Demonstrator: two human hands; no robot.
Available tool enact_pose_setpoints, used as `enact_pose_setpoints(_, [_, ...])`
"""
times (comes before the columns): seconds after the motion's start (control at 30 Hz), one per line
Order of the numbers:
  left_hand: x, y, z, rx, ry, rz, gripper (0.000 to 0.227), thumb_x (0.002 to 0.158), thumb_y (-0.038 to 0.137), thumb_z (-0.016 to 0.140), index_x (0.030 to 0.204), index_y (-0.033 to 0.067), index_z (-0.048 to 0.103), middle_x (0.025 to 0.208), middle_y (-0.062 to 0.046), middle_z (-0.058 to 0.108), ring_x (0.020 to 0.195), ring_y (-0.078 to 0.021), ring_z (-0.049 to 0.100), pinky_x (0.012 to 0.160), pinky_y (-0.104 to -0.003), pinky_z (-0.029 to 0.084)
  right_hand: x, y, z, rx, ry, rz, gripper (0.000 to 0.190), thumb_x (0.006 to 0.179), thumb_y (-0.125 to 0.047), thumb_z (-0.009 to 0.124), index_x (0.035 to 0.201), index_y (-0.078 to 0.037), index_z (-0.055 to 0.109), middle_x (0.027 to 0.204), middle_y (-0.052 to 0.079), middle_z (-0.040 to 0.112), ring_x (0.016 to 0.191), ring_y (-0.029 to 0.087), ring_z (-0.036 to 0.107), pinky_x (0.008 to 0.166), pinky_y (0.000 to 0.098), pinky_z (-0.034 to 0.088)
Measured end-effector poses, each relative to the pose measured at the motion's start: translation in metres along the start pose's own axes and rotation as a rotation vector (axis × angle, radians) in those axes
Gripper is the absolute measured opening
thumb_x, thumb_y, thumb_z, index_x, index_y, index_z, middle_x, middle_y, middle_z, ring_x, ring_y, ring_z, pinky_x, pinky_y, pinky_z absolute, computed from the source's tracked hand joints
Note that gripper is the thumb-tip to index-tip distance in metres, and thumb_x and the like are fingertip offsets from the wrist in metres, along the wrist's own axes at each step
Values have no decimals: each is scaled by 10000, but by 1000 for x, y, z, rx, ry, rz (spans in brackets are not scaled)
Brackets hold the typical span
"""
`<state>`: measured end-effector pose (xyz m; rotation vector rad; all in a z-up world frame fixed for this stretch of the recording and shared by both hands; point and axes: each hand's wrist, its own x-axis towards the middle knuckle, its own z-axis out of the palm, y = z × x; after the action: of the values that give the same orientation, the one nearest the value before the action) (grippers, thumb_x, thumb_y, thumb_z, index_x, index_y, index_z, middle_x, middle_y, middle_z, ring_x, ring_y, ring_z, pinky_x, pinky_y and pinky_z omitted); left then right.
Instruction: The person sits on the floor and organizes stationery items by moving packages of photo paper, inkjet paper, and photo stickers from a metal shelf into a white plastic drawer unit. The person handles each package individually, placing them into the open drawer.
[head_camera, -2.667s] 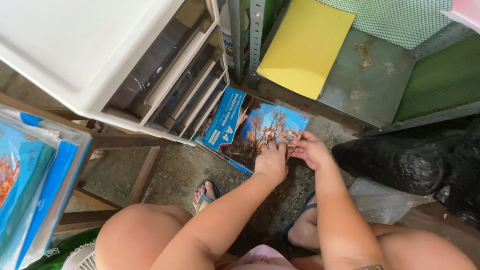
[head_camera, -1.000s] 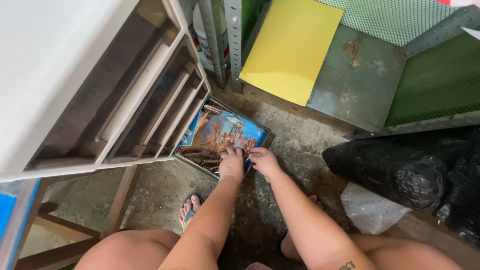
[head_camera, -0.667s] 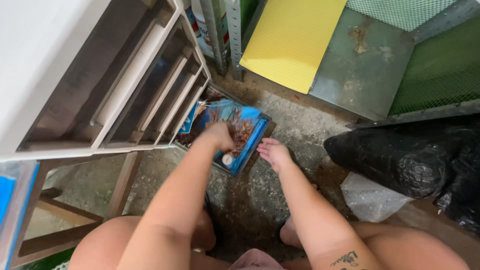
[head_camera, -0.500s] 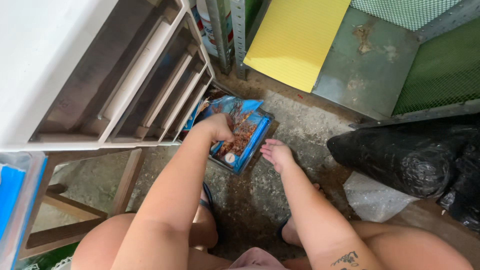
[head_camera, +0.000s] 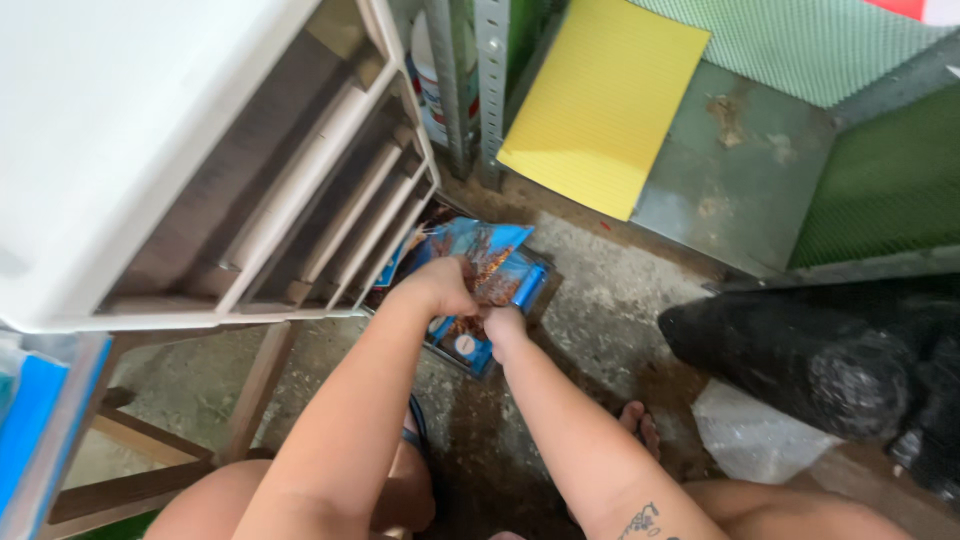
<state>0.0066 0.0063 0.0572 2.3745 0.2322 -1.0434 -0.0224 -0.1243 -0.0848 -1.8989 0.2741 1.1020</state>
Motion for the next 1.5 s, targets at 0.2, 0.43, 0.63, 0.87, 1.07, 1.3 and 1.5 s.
enact_pose_setpoints(0.2, [0, 4, -1, 37, 69, 9, 558, 660, 307, 773, 1179, 103, 755, 1145, -197, 757, 1218, -398, 668, 1072, -527, 512, 55, 2, 19, -765, 95, 16, 367, 964, -265, 593, 1297, -143, 688, 1210, 62, 732, 1183, 217, 701, 959, 385, 604])
enact_pose_setpoints(0.43, [-31, 15, -16, -59, 102, 29, 591, 778, 118, 708, 1318, -95, 595, 1149, -340, 690, 1053, -481, 705, 854, -551, 617, 23, -13, 18, -592, 236, 136, 487, 970, -309, 474, 1382, -80, 596, 1355, 92, 638, 1307, 332, 589, 838, 565, 579])
enact_pose_setpoints(0.63, [-8, 13, 65, 114, 514, 31, 190, 859, 70, 618, 953, -45, 736, 823, -229, 721, 782, -393, 752, 629, -503, 630, 21, 3, -3, 406, 160, 88, 388, 1072, -256, 375, 1381, -121, 568, 1301, 169, 639, 1207, 360, 638, 897, 624, 555])
enact_pose_setpoints(0.87, [-11, -2, 136, 327, 952, 104, 200, 900, 72, 559, 925, 97, 756, 803, -118, 704, 748, -320, 747, 586, -477, 636, 4, 23, -40, 711, 88, -6, 204, 966, -82, 654, 1134, -197, 637, 902, -14, 702, 793, 158, 718, 785, 404, 649])
enact_pose_setpoints(1.07, [4, -3, 158, 354, 1073, 108, 107, 900, 115, 576, 863, 122, 677, 827, -65, 640, 774, -275, 714, 584, -366, 622, -52, 42, -127, 573, 173, 3, 478, 825, -57, 782, 1241, -161, 570, 1052, 29, 730, 829, 165, 654, 878, 451, 625])
enact_pose_setpoints(1.3, [33, -10, 186, 462, 1157, 116, 135, 883, 92, 577, 813, 147, 678, 796, -48, 638, 760, -248, 723, 570, -318, 616, -137, 32, -284, 330, 431, -185, 334, 819, -3, 774, 1144, -57, 724, 1002, 176, 732, 908, 335, 738, 756, 530, 611])
enact_pose_setpoints(1.5, [67, -19, 204, 307, 757, 66, 215, 884, 23, 594, 1057, 43, 721, 1058, -168, 689, 983, -362, 663, 591, -455, 627, -237, -21, -307, 123, 498, -111, 220, 927, -83, 692, 1136, -135, 736, 998, 12, 728, 800, 153, 634, 622, 312, 452])
